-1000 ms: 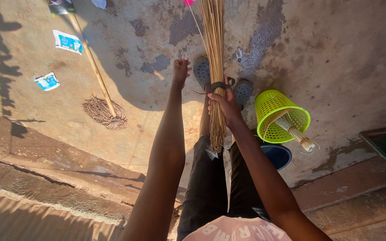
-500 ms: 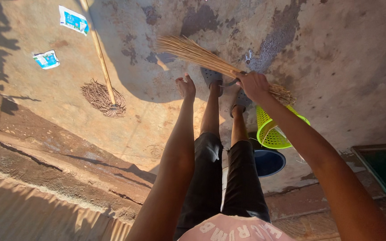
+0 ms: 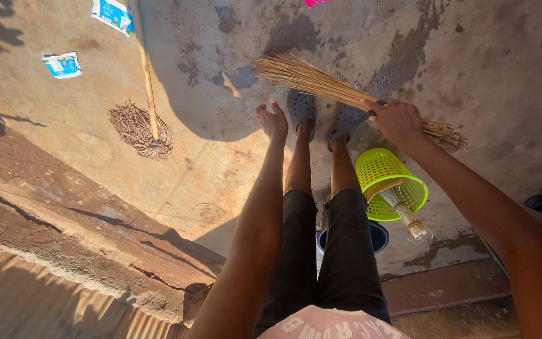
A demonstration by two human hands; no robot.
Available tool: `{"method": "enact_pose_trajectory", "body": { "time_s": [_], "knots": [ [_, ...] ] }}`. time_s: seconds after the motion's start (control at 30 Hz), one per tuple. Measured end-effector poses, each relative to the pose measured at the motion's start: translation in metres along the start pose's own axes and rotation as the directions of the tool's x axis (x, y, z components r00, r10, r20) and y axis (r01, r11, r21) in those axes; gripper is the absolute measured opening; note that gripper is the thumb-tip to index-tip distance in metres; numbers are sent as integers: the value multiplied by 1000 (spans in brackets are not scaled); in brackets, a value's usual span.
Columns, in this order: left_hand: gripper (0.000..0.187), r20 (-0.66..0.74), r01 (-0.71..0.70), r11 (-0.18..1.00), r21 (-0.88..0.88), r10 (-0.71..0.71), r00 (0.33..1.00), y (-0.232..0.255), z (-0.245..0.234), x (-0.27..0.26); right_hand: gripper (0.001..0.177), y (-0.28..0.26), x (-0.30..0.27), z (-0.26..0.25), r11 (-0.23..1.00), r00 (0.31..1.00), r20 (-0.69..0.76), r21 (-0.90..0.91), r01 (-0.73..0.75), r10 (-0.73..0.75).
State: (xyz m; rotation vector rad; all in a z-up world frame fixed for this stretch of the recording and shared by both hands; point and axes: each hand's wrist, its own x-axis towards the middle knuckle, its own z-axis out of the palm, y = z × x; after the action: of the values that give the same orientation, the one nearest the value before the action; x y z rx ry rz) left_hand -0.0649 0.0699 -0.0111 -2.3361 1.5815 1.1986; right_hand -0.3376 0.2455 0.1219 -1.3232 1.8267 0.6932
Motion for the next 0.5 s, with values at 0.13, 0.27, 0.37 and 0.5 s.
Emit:
{"method": "enact_pose_trajectory", "body": {
  "time_s": [0.13,0.27,0.37,0.5],
  "knots": [
    [59,5,-5,1000,-16,5,1000,-9,8,-5,57,128,71,11,969,966,-86,-18,-245,242],
    [57,-32,2,999,-33,-3,999,-20,19,-15,38,183,49,-8,995,867,-495,-37,-96,65],
    [58,-6,71,996,-58,-71,997,-9,18,-25,55,151,-6,-34,999,892,-450,34,-31,43],
    [57,-4,76,994,-82,-77,997,6,17,-43,60,131,-31,-43,995,994,-113,-95,-18,7]
  ]
}}
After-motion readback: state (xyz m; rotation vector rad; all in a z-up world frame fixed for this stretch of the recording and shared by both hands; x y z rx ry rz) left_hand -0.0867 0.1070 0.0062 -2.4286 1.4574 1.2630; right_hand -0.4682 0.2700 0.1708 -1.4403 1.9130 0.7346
